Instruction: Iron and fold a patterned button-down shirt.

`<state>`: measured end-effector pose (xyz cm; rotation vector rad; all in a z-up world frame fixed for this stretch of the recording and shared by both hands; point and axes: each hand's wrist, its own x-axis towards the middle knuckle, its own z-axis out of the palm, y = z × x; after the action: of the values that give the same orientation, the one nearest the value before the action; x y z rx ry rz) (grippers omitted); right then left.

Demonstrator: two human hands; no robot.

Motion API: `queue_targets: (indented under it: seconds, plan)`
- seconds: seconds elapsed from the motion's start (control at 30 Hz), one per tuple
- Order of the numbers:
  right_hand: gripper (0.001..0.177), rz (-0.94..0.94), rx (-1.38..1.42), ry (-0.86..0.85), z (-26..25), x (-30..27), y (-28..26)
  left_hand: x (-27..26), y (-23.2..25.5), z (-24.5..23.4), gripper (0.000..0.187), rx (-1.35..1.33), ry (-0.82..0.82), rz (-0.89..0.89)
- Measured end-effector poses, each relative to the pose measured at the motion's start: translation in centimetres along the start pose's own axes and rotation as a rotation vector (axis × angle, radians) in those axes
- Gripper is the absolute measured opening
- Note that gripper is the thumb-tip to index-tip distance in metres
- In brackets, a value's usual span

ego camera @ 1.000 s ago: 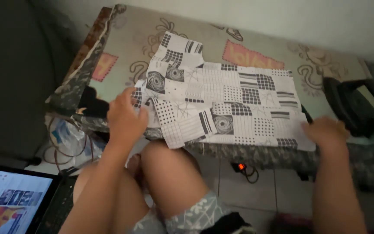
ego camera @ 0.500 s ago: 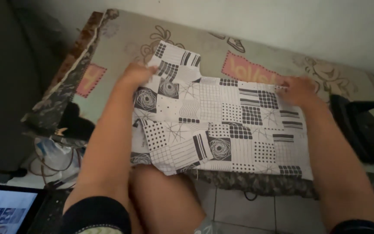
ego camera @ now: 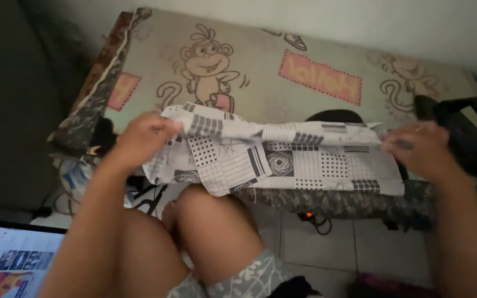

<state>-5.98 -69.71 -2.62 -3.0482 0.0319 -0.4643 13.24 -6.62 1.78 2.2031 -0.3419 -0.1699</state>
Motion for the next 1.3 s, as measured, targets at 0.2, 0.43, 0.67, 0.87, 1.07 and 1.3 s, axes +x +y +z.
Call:
queue_targets:
  seconds: [0.2,0.43,0.67,0.87,1.07,1.3]
  plan:
    - [0.015,-0.081,-0.084,-0.012,3.3,-3.9,-2.0,-2.4,-4.3,2.1,0.043,0.107,-0.132,0.002]
    - [0.025,-0.036,-0.065,0.171,2.1,-4.6,-5.7,-2.3,-1.8,3.8,0.047,-0.131,-0.072,-0.081]
    - [0.014,-0.055,0.100,0.249,2.8,-5.8,-5.6,-3.4,-2.6,3.6,0.035,-0.318,-0.058,-0.068]
    - [0.013,-0.031,0.121,0.191,1.9,-6.1,-7.0,-4.2,-3.8,3.1,0.036,-0.106,-0.167,-0.140]
    - [0.020,0.046,0.268,0.119,1.8,-1.3,-5.1,-2.7,0.6,0.6,0.039,0.366,0.136,0.190]
    - [0.040,-0.055,0.157,0.041,5.5,6.6,-7.2,3.0,-2.2,1.3,0.047,0.363,0.028,0.586]
